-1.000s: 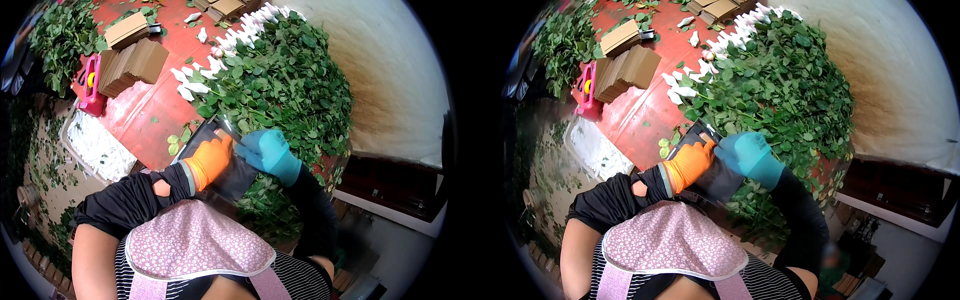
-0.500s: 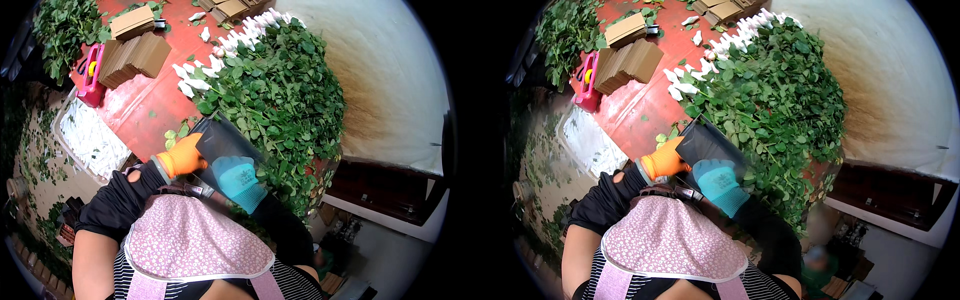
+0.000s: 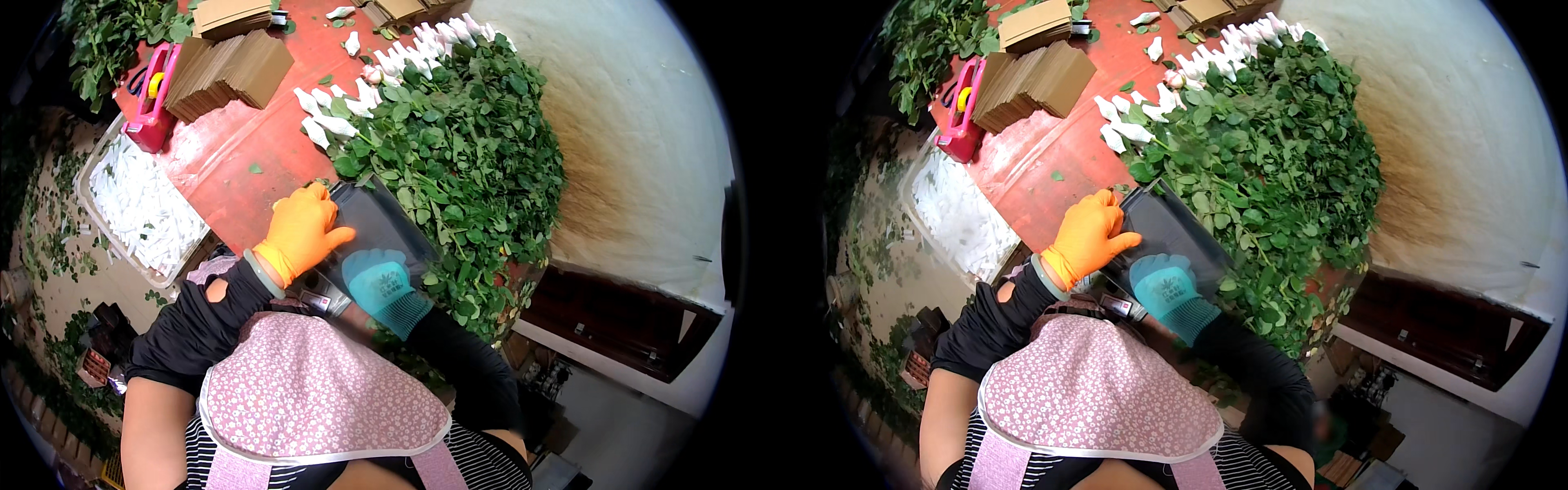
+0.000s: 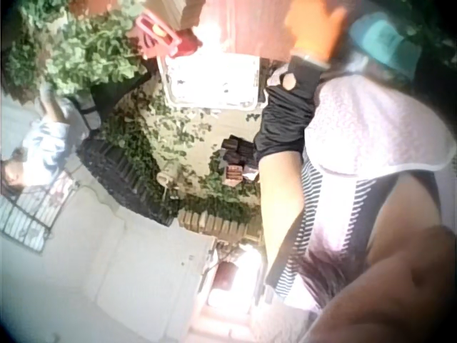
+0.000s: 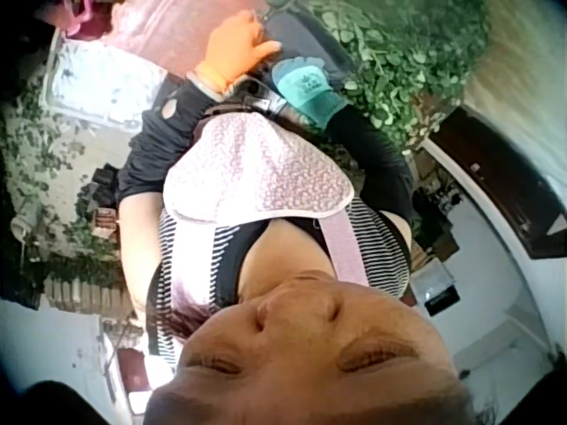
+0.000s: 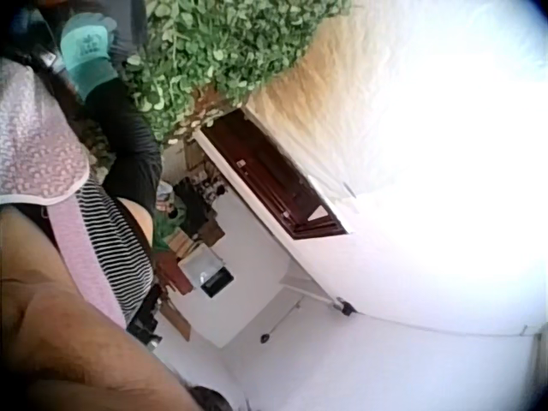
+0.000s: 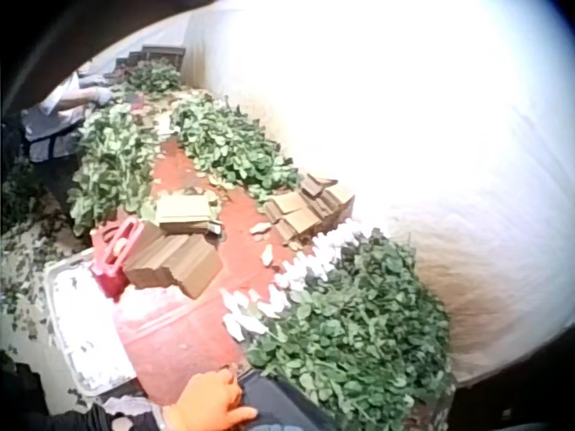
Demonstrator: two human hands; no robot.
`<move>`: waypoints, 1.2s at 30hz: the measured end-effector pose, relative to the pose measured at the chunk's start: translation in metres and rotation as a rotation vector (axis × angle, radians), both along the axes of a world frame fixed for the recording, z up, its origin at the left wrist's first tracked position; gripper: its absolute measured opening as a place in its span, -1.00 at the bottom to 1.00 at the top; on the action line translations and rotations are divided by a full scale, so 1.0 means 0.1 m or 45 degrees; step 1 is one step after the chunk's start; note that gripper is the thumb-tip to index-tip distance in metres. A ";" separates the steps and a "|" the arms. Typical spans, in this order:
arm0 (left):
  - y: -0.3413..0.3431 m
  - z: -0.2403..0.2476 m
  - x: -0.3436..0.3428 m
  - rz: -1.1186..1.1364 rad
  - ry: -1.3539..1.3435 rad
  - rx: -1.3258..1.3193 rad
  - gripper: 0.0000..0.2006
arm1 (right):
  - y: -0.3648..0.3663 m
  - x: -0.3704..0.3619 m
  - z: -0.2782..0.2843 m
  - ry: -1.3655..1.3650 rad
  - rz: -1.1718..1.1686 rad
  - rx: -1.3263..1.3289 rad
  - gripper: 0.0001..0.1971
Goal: The person gathers flowers from a pile on the table, places them into a black box, folds the box shut, and then uses a stapler to seal it within a clear plastic sleeve.
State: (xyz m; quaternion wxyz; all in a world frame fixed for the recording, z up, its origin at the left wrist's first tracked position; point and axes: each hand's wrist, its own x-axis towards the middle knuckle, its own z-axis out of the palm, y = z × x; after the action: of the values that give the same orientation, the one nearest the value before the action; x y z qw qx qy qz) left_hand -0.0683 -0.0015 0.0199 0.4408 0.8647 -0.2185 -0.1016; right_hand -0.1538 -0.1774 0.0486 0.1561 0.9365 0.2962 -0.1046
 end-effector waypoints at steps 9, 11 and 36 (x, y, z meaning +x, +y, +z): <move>0.04 -0.19 -0.10 0.155 0.318 -0.128 -0.70 | -0.01 0.00 0.01 0.043 -0.067 0.003 -0.88; 0.05 -0.19 -0.07 0.212 0.372 -0.113 -0.69 | -0.02 -0.03 0.02 -0.001 -0.050 -0.046 -0.88; 0.13 -0.70 0.01 0.034 0.713 -0.346 -0.63 | 0.15 -0.42 -0.18 -0.078 -0.587 0.478 -0.21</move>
State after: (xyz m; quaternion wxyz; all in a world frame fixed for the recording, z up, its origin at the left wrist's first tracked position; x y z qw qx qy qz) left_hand -0.0677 0.0116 -0.0506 0.5967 0.7390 -0.0888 -0.2999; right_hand -0.1955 -0.1623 0.0309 -0.0386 0.9943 0.0849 -0.0525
